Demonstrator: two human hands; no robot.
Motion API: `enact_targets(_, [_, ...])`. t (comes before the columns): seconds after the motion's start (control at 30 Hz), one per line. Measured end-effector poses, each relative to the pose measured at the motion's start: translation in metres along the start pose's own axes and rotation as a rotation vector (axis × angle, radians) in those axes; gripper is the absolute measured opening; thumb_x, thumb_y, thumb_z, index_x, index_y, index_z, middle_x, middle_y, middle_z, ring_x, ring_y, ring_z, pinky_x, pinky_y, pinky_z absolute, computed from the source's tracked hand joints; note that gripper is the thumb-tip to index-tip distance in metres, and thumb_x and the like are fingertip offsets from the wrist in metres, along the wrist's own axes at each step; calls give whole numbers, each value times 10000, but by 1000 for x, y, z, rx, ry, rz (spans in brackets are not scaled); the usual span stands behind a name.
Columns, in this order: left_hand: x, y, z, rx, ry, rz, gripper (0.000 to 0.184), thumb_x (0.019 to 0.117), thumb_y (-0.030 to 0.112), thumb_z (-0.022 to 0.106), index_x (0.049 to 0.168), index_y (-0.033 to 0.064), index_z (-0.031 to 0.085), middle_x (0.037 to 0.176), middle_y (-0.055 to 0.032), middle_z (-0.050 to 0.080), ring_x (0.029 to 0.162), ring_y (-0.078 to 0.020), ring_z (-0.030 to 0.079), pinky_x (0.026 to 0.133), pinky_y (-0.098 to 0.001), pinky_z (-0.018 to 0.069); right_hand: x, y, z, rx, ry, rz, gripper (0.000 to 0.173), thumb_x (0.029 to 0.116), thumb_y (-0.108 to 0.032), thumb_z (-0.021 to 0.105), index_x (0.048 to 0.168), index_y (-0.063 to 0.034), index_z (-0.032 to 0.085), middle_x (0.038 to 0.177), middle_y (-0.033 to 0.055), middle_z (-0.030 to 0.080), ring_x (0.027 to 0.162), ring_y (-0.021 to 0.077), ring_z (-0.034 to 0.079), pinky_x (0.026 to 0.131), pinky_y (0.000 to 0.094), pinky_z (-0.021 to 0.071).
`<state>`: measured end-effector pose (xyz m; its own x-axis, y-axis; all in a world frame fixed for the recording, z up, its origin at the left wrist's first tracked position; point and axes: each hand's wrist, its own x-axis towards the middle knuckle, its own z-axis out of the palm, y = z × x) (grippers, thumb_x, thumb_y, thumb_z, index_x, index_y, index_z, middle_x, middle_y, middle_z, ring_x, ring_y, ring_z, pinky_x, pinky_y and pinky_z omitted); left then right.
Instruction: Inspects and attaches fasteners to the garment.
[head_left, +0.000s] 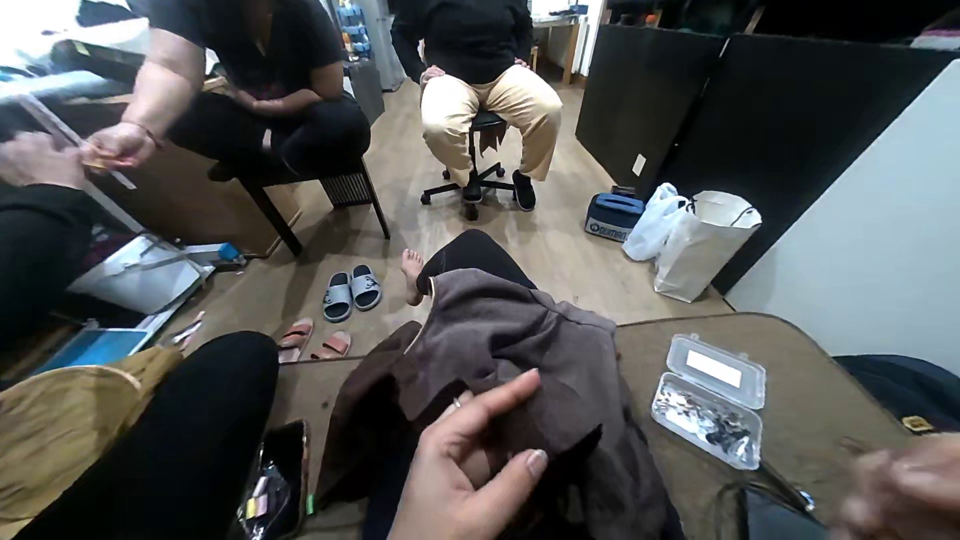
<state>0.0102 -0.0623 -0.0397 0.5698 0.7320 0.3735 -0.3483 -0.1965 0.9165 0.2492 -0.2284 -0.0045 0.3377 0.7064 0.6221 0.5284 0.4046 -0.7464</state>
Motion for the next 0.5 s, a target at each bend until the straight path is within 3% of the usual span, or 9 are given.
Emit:
enact_targets(0.03, [-1,-5,1,-24,10,-6,493,866,-59,707,1348,-81,605,1336,-83,668,1170,-123,665,995,-317,575,-6,-1,18,80,-99,14,149,1026,-190,634,1132,-248,722,1101,-144,651,903,-43,664,755,149,586])
enact_targets(0.1, [-4,-8,2,-38,46,-10,491,856,-69,703,1338,-87,608,1325,-88,673,1161,-127,670,983,-314,580,-17,1,56,215,-239,40,107,1018,-174,648,1096,-158,719,1060,-47,646,917,-7,660,780,176,588])
enact_targets(0.2, [-10,-4,7,-53,63,-41,522,852,-107,680,1362,-115,570,1356,-100,650,1170,-129,660,987,-315,576,-21,7,97,230,-290,34,121,1019,-139,636,1050,-35,690,963,65,633,892,30,625,781,154,535])
enact_targets(0.33, [-17,-6,10,-73,91,-39,558,840,-158,660,1385,-124,539,1374,-107,636,1128,-127,679,951,-313,593,-26,14,119,135,-216,29,150,1005,-143,647,1027,0,684,848,81,630,753,26,611,667,129,516])
enact_targets(0.5, [-17,-6,11,-92,114,-11,547,837,-176,650,1372,-129,545,1366,-104,637,1114,-129,689,943,-315,603,-27,15,119,105,-144,76,133,1007,-131,635,1051,-10,666,855,53,643,724,-10,607,647,112,514])
